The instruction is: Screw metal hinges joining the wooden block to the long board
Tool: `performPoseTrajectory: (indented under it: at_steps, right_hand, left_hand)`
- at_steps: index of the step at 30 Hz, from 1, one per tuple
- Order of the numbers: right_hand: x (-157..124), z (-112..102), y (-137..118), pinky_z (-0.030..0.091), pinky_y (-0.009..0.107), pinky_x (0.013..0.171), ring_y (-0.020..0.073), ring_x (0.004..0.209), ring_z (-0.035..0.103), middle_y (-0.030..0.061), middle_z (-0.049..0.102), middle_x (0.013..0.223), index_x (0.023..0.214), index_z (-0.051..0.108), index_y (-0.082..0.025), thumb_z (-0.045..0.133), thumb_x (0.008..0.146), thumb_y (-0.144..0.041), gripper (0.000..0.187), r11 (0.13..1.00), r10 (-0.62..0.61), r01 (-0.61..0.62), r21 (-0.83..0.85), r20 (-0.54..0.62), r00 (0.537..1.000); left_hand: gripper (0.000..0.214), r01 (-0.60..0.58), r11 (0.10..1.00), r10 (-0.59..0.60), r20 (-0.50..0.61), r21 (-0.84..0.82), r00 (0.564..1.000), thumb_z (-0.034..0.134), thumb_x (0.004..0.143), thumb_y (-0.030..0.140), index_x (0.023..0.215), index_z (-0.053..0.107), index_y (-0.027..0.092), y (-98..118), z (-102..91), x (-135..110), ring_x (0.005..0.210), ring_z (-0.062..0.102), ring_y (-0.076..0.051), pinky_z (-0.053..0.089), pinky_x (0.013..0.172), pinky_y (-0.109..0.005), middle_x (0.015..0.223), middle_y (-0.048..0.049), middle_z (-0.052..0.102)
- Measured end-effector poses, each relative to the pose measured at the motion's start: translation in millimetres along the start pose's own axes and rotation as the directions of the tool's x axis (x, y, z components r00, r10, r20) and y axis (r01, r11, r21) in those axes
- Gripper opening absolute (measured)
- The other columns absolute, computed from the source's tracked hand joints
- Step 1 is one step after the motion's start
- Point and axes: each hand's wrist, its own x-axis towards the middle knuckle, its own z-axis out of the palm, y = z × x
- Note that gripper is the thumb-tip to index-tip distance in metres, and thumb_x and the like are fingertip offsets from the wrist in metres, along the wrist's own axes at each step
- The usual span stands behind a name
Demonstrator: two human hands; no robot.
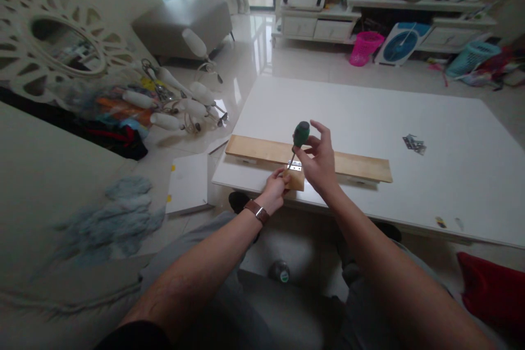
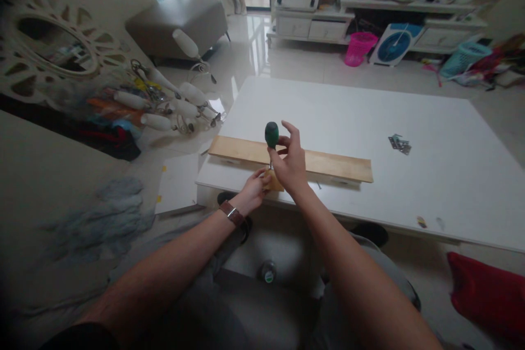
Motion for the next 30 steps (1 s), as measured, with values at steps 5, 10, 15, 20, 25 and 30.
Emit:
performPoseTrajectory:
  at_steps: [5, 10, 15, 20, 25, 30]
  right_hand:
    - [0.7, -0.8, 1.5, 0.062, 0.039, 0.07, 0.0227, 0.09, 0.074, 0.0019, 0.068, 0.108, 0.146, 0.041, -0.036, 0.073, 0.082, -0.027, 0.071, 0.998, -0.039, 0.039, -0.05, -0.005, 0.999]
    - [0.6, -2.7, -0.5, 0.064, 0.04, 0.077, 0.0236, 0.094, 0.074, 0.0008, 0.068, 0.1, 0.143, 0.041, -0.034, 0.069, 0.085, -0.026, 0.065, 0.996, -0.07, 0.069, -0.051, -0.016, 0.997]
    - [0.9, -3.5, -1.2, 0.063, 0.038, 0.074, 0.022, 0.092, 0.074, 0.0024, 0.069, 0.108, 0.142, 0.042, -0.034, 0.069, 0.083, -0.027, 0.065, 0.994, -0.062, 0.061, -0.09, -0.004, 0.998]
    - [0.7, -2.7, 1.1, 0.065, 0.041, 0.076, 0.0225, 0.087, 0.073, -0.0016, 0.066, 0.094, 0.141, 0.043, -0.034, 0.073, 0.083, -0.029, 0.066, 0.994, -0.055, 0.05, -0.1, -0.044, 0.998]
    - [0.0, -2.7, -2.6, 0.066, 0.042, 0.086, 0.0222, 0.095, 0.076, 0.0027, 0.072, 0.106, 0.142, 0.043, -0.032, 0.068, 0.085, -0.022, 0.063, 0.998, -0.058, 0.058, -0.028, 0.005, 0.998]
    - [1.2, -3.3, -2.3, 0.066, 0.04, 0.078, 0.0208, 0.084, 0.073, -0.0013, 0.067, 0.096, 0.135, 0.048, -0.032, 0.077, 0.081, -0.028, 0.061, 0.995, -0.078, 0.075, -0.069, -0.045, 0.996]
  left_hand:
    - [0.04, 0.002, 1.0, -0.002, 0.012, -0.007, 1.0, 0.084, 0.082, 0.011, 0.117, 0.07, 0.025, 1.2, 0.5, -1.5, 0.086, 0.071, -0.017, 0.049, 0.074, -0.027, 0.1, -0.0041, 0.077]
    - [0.039, 0.013, 1.0, -0.013, -0.006, -0.019, 1.0, 0.079, 0.085, 0.007, 0.118, 0.068, 0.025, 2.4, 1.6, -2.8, 0.083, 0.07, -0.016, 0.049, 0.073, -0.026, 0.098, -0.0033, 0.077]
    - [0.035, 0.008, 1.0, -0.008, 0.002, -0.02, 1.0, 0.072, 0.088, 0.004, 0.118, 0.068, 0.023, 3.2, 2.7, -4.3, 0.08, 0.07, -0.014, 0.048, 0.072, -0.026, 0.097, -0.0033, 0.076]
    - [0.043, 0.008, 1.0, -0.008, 0.001, -0.017, 1.0, 0.079, 0.084, 0.006, 0.122, 0.068, 0.024, 3.7, 3.2, -4.5, 0.08, 0.07, -0.015, 0.048, 0.071, -0.026, 0.096, -0.0038, 0.076]
    - [0.037, 0.015, 0.999, -0.015, 0.006, -0.041, 1.0, 0.074, 0.086, 0.002, 0.116, 0.068, 0.022, 4.4, 2.1, -5.7, 0.078, 0.069, -0.014, 0.046, 0.071, -0.027, 0.093, -0.0024, 0.074]
    - [0.036, 0.007, 0.999, -0.006, 0.029, -0.033, 1.0, 0.077, 0.085, 0.004, 0.115, 0.068, 0.023, 5.1, 2.1, -6.6, 0.081, 0.069, -0.015, 0.048, 0.074, -0.026, 0.094, -0.0021, 0.075]
